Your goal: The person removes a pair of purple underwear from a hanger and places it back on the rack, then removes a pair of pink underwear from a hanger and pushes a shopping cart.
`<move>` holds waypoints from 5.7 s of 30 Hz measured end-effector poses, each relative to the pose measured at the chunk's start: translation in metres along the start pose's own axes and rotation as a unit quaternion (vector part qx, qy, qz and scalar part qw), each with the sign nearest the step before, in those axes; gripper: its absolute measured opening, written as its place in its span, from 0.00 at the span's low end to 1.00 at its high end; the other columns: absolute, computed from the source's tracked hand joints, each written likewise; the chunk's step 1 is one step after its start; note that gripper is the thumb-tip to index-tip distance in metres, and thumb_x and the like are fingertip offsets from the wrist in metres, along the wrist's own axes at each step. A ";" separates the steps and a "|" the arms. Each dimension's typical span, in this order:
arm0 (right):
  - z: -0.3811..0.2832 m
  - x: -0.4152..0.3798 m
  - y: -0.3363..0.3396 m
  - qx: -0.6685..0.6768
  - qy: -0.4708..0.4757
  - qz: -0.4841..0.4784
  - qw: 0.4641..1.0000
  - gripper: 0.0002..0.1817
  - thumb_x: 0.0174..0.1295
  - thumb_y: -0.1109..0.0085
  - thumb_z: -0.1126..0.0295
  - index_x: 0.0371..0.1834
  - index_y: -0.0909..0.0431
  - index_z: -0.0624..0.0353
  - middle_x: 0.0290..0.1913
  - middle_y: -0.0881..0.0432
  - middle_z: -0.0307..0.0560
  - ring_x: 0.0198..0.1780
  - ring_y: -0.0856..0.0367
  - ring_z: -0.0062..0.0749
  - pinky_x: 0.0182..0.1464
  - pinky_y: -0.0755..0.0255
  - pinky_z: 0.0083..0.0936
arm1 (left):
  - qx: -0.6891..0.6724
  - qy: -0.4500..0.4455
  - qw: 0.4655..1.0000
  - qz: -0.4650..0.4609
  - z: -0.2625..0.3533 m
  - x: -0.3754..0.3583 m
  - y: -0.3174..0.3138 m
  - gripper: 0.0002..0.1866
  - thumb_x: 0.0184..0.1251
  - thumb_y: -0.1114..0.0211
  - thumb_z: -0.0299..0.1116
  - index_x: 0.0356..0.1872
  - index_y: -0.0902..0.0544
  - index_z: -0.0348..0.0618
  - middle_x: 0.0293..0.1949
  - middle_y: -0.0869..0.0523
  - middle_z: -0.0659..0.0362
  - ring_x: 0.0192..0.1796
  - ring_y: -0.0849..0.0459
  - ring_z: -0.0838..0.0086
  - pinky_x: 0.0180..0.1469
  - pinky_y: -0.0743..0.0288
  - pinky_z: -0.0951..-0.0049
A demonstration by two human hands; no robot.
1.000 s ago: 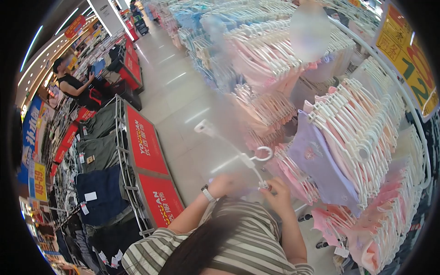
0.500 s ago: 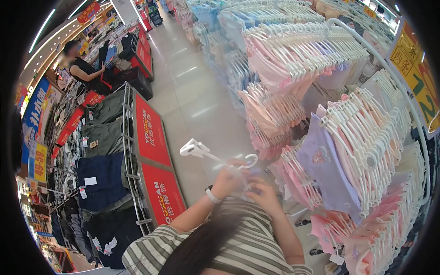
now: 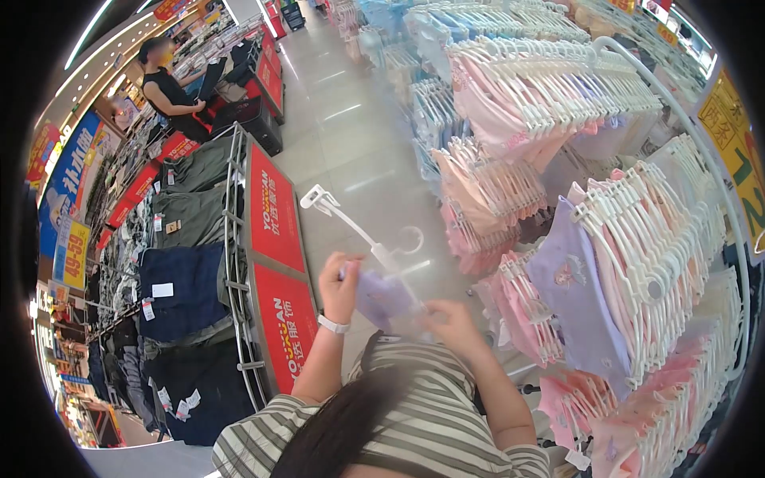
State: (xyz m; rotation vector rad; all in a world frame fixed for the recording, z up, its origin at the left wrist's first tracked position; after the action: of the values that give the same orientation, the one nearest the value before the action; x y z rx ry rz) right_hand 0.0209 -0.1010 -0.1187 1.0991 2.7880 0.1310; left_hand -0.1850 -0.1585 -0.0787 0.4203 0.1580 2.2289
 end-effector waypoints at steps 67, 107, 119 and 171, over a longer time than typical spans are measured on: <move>-0.005 0.029 0.019 -0.123 0.199 -0.089 0.968 0.12 0.50 0.35 0.68 0.36 0.21 0.62 0.41 0.24 0.46 0.50 0.29 0.39 0.55 0.39 0.33 | -0.319 -0.023 0.942 -0.106 0.007 0.016 -0.002 0.06 0.66 0.43 0.28 0.39 0.22 0.36 0.33 0.19 0.58 0.34 0.22 0.76 0.38 0.29 0.79; -0.024 -0.011 0.013 -0.233 0.178 -0.036 0.955 0.11 0.47 0.36 0.74 0.34 0.23 0.63 0.42 0.24 0.49 0.48 0.26 0.43 0.50 0.31 0.32 | -0.194 0.201 0.882 -0.380 -0.055 -0.013 -0.067 0.12 0.52 0.35 0.23 0.39 0.25 0.40 0.42 0.22 0.62 0.41 0.23 0.80 0.43 0.28 0.76; -0.016 -0.020 0.019 -0.250 0.154 -0.022 0.956 0.11 0.47 0.38 0.75 0.36 0.23 0.63 0.45 0.25 0.45 0.49 0.27 0.40 0.52 0.31 0.32 | 0.059 -0.027 0.898 -0.434 0.005 -0.011 -0.066 0.14 0.50 0.41 0.18 0.40 0.18 0.40 0.33 0.16 0.54 0.33 0.19 0.68 0.38 0.26 0.74; -0.041 0.016 0.033 -0.181 0.187 0.062 0.963 0.10 0.47 0.37 0.75 0.35 0.20 0.63 0.35 0.20 0.46 0.37 0.21 0.38 0.40 0.28 0.27 | 0.058 -0.270 0.931 -0.238 0.043 -0.013 -0.058 0.08 0.49 0.40 0.15 0.30 0.21 0.37 0.24 0.22 0.56 0.25 0.25 0.68 0.26 0.34 0.74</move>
State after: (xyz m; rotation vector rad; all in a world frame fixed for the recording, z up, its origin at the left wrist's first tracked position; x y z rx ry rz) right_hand 0.0248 -0.0673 -0.0750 1.2537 2.8273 0.9132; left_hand -0.1200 -0.1331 -0.0567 0.9361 0.0852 1.5681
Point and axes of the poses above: each hand's wrist, its own x-axis towards the middle knuckle, its own y-axis out of the back of the hand, z = x × y, the point moved 6 cm from there along x, towards the middle knuckle
